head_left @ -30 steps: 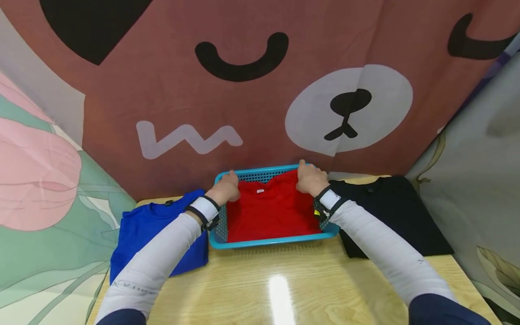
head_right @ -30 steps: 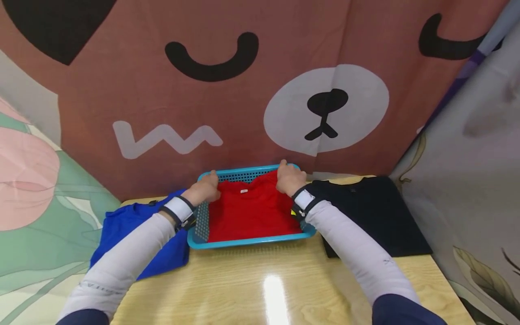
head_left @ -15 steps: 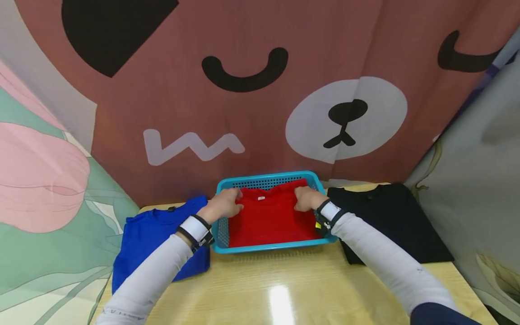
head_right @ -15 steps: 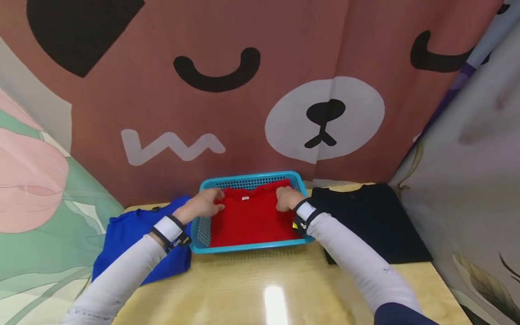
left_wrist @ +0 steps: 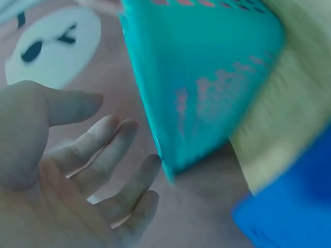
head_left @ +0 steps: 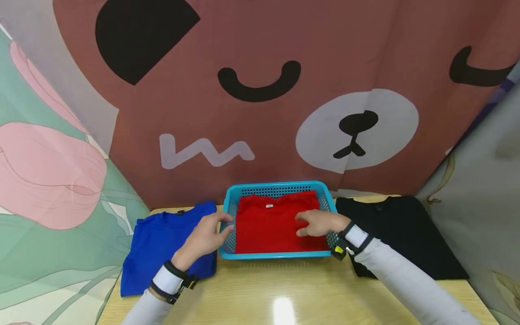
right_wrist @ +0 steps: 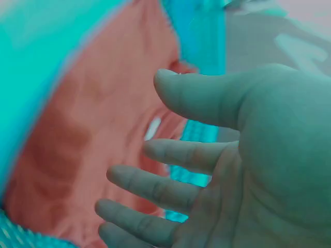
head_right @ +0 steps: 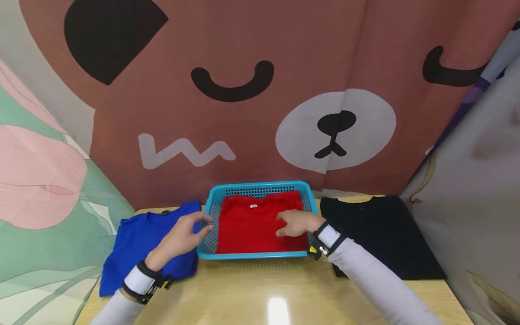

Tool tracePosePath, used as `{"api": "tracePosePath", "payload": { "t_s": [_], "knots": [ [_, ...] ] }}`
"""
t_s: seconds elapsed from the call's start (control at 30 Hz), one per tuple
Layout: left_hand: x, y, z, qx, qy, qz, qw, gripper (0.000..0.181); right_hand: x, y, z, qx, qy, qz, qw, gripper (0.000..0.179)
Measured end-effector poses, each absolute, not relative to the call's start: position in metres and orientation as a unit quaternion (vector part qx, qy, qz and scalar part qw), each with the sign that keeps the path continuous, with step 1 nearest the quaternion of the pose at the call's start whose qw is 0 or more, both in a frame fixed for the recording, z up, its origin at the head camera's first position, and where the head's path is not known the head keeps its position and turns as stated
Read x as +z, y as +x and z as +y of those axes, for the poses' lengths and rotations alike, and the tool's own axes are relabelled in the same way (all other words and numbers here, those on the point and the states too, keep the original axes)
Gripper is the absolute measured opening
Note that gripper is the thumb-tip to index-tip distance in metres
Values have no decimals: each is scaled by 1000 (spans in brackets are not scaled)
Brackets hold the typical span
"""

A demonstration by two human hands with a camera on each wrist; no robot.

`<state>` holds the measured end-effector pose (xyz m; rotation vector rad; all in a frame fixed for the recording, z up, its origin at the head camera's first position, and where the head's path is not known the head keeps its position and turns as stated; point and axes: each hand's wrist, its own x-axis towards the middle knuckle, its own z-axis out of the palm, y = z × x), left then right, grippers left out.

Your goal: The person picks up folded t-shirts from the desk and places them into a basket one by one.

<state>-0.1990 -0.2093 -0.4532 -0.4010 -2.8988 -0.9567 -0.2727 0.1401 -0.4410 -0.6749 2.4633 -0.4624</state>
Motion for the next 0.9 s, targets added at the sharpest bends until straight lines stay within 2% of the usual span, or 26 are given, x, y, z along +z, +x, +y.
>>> {"api": "tracePosePath", "payload": {
  "t_s": [0.07, 0.2, 0.43, 0.57, 0.67, 0.7, 0.77, 0.9],
  "knots": [
    [-458, -192, -227, -315, -113, -940, 62, 23, -430, -255, 139, -177, -266, 915, 246, 61],
    [-475, -181, -263, -311, -67, -945, 81, 24, -420, -218, 125, -191, -303, 918, 171, 55],
    [-503, -164, -307, -304, 0, -950, 67, 25, -426, -178, 77, -162, -436, 885, -23, 44],
    [-510, -160, -321, -310, 30, -948, 61, 25, -441, -169, 46, -171, -514, 830, -133, 30],
    [-511, -158, -329, -322, 45, -945, 48, 28, -454, -161, 22, -188, -562, 782, -192, 19],
    [-512, -157, -331, -322, 48, -944, 46, 29, -459, -158, 13, -198, -577, 767, -197, 18],
    [-513, -156, -338, -322, 55, -944, 43, 29, -468, -151, -4, -216, -602, 751, -163, 16],
    [-517, -155, -355, -309, 80, -946, 59, 28, -493, -141, -41, -241, -622, 745, -24, 19]
  ]
}}
